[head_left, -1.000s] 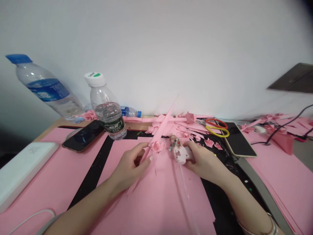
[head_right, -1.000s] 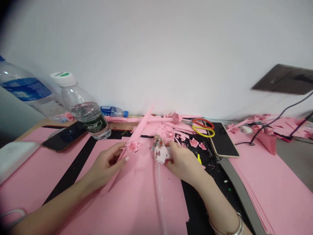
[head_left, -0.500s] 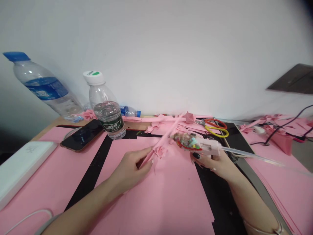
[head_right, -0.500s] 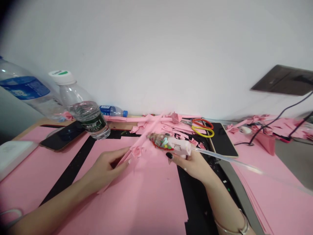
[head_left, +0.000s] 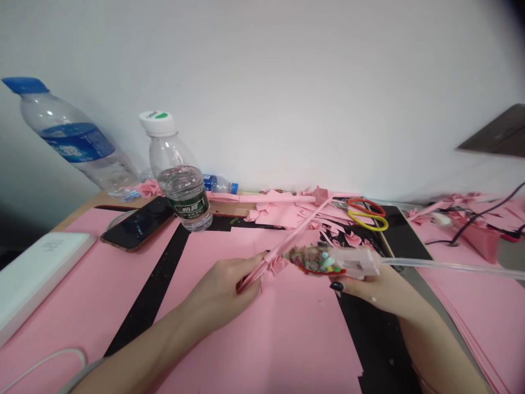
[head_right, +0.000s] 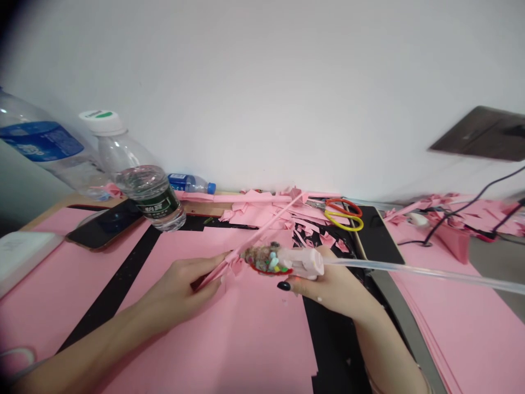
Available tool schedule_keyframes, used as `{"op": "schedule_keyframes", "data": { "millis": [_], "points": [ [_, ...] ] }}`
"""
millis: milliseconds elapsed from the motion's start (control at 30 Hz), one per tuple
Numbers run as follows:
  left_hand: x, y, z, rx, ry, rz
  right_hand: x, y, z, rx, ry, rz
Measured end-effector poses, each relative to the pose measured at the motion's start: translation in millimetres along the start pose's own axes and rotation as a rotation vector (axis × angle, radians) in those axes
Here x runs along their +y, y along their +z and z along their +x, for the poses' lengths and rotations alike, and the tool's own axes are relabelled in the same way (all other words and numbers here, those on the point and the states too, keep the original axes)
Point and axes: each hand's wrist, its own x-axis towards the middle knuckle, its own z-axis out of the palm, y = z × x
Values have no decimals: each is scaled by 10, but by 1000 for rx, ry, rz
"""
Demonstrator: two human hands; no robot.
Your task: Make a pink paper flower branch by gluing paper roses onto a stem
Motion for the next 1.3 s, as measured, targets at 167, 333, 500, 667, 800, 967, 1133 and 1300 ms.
{"op": "schedule_keyframes", "data": {
  "millis": [167,333,500,667,800,967,1133,1300],
  "points": [
    [102,-54,36,-55,-72,-259,-19,26,30,42,-12,22],
    [98,-42,32,-110,-98,-325,-10,54,45,24,-17,-3],
    [84,-45,36,-115,-108,-320,11,64,49,8,-20,-34],
    [75,-37,39,-121,-97,-329,-21,72,50,-15,-33,-24],
    [71,-29,31,-114,-99,-339,-40,80,54,-3,-59,-62],
    [62,-31,37,-106,-91,-328,-33,97,39,27,-101,-125],
    [68,-29,44,-91,-99,-295,-78,136,38,94,-162,-265],
    [38,-19,34,-18,-127,-282,-53,137,57,164,-224,-428]
  ]
}}
